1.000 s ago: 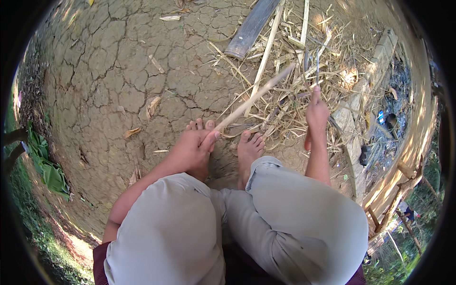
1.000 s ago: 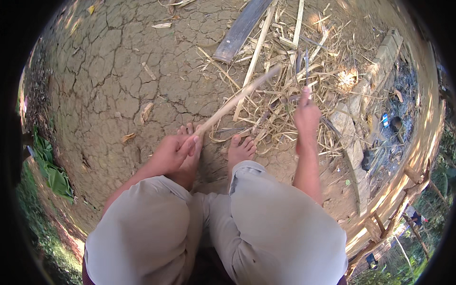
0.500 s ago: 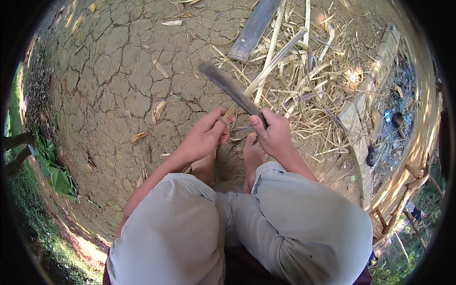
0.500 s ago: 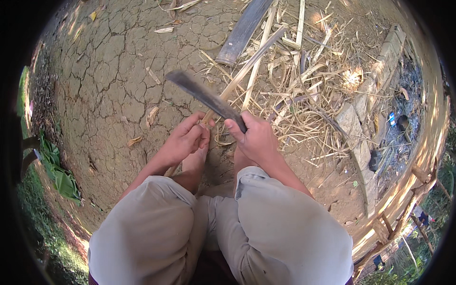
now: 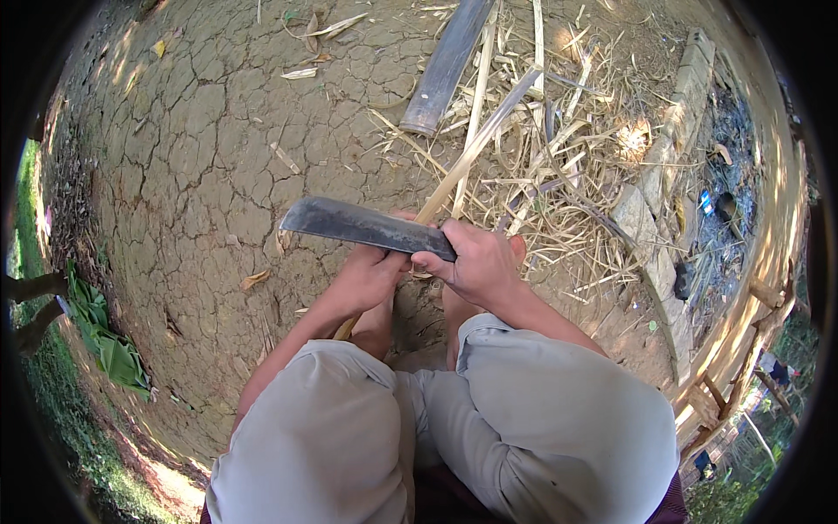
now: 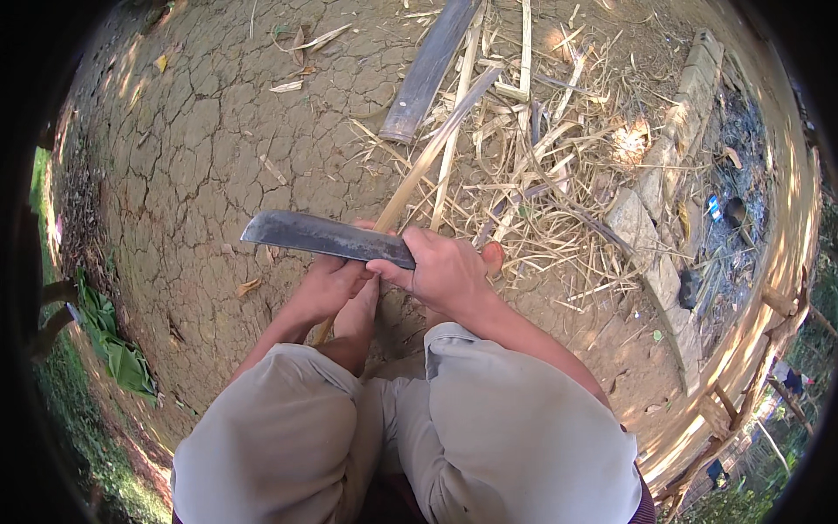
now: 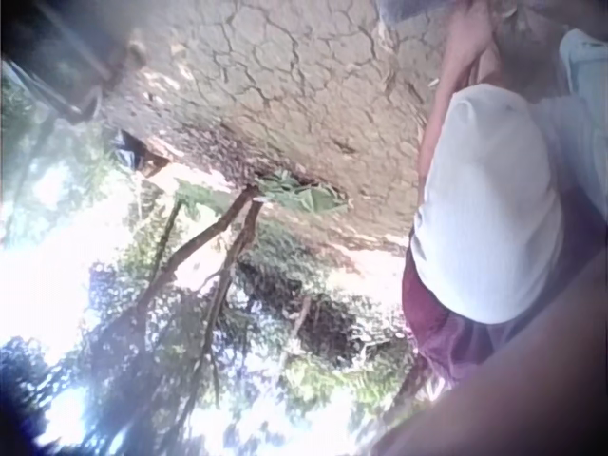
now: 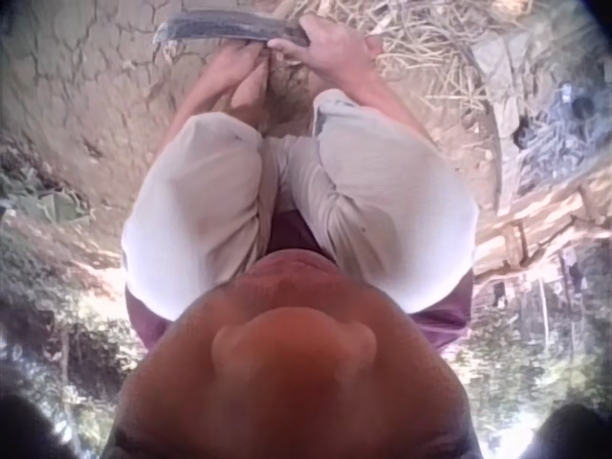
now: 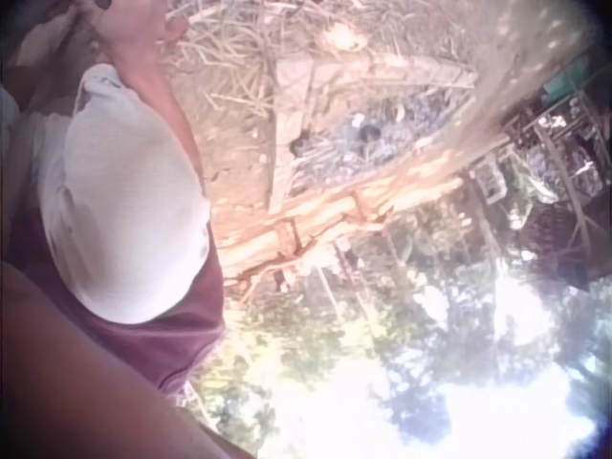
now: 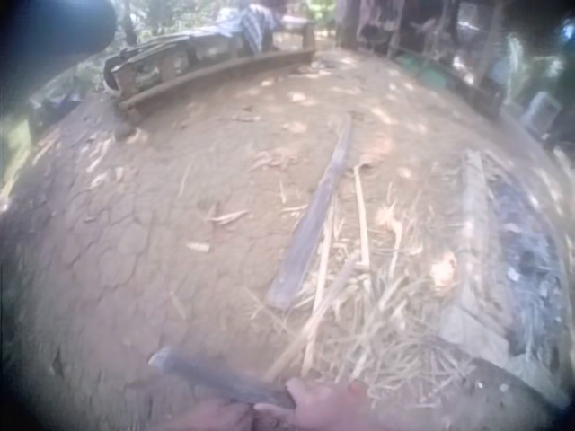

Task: The person shaves a bamboo strip using a knife, removing thin layers along the length of the material.

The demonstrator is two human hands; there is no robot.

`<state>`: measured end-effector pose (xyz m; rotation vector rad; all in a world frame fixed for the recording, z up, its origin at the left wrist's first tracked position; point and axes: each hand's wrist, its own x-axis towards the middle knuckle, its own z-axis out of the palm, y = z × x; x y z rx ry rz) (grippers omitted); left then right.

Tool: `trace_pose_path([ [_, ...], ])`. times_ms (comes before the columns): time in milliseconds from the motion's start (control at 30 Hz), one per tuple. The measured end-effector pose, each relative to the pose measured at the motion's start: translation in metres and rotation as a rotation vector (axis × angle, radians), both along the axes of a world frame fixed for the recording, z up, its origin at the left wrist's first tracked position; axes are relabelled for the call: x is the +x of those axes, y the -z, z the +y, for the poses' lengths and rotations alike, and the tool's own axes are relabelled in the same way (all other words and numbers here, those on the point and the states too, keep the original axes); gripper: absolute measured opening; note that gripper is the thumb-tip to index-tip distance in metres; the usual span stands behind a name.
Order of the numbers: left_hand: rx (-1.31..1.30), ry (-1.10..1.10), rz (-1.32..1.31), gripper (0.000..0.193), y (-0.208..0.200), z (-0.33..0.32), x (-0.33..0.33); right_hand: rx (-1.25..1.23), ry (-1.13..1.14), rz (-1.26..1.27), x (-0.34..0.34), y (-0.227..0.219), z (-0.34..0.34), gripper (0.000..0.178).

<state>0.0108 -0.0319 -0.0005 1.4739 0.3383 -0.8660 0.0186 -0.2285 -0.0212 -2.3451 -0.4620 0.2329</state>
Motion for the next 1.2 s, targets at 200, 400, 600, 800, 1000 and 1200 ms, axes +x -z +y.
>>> trace_pose_path([
  [200, 0.248, 0.142, -0.166, 0.024, 0.009, 0.004, -0.011, -0.153, 0.016, -0.080, -0.007, 0.004, -0.002, 0.062],
  [400, 0.204, 0.145, -0.217, 0.025, 0.006, 0.002, -0.006, -0.251, 0.052, -0.127, -0.006, 0.006, -0.007, 0.065],
  [600, 0.224, 0.195, -0.435, 0.026, 0.001, 0.004, -0.005, -0.259, 0.074, -0.291, -0.003, 0.014, -0.018, 0.068],
  [800, 0.159, 0.223, -0.141, 0.029, -0.013, 0.026, -0.031, -0.387, 0.589, 0.225, 0.028, 0.015, -0.080, 0.063],
  [1000, 0.106, 0.068, -0.079, 0.028, 0.007, 0.025, -0.031, 0.257, 1.182, 0.585, 0.074, 0.002, -0.161, 0.061],
  [1200, -0.106, 0.037, 0.205, 0.025, 0.015, -0.004, -0.010, 0.138, 0.437, 0.247, 0.017, 0.011, -0.050, 0.054],
])
